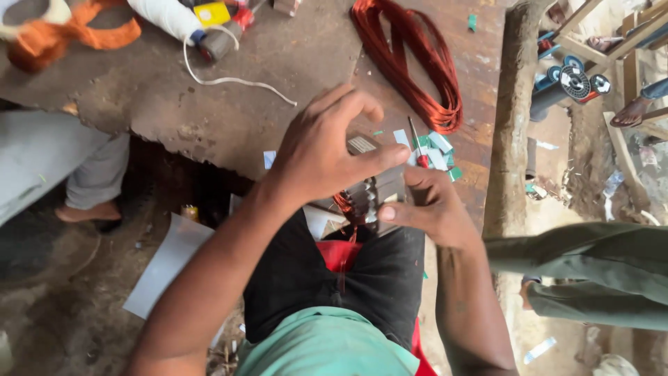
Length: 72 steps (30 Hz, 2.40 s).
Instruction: Inserting copper wire coils and insulation paper into a motor stator.
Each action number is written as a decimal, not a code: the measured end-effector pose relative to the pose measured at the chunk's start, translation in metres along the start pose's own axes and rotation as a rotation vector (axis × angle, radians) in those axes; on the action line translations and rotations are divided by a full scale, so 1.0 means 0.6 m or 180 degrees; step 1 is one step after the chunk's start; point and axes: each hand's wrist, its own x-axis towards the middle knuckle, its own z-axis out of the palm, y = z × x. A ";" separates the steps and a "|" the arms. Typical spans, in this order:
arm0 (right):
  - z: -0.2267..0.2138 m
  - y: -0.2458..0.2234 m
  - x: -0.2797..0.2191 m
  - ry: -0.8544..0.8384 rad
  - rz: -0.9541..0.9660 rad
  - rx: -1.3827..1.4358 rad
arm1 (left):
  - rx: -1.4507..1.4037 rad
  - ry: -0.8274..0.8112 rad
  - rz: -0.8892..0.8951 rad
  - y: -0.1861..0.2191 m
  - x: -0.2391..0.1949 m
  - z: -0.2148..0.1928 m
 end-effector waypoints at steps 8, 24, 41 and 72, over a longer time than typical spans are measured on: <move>0.057 -0.052 0.011 0.0990 0.0429 0.2114 | -0.0196 0.0128 0.0461 0.065 -0.090 -0.001; 0.088 -0.002 -0.024 0.0856 -0.0860 0.0295 | -0.0785 -0.0082 -0.0818 -0.001 -0.117 0.034; 0.137 0.065 -0.034 0.1819 -0.1537 -0.0639 | -0.0261 0.0948 -0.1153 0.061 -0.167 0.090; 0.072 -0.008 -0.091 0.2619 -0.0202 -0.2015 | -0.0033 -0.0433 -0.1921 0.036 -0.003 0.021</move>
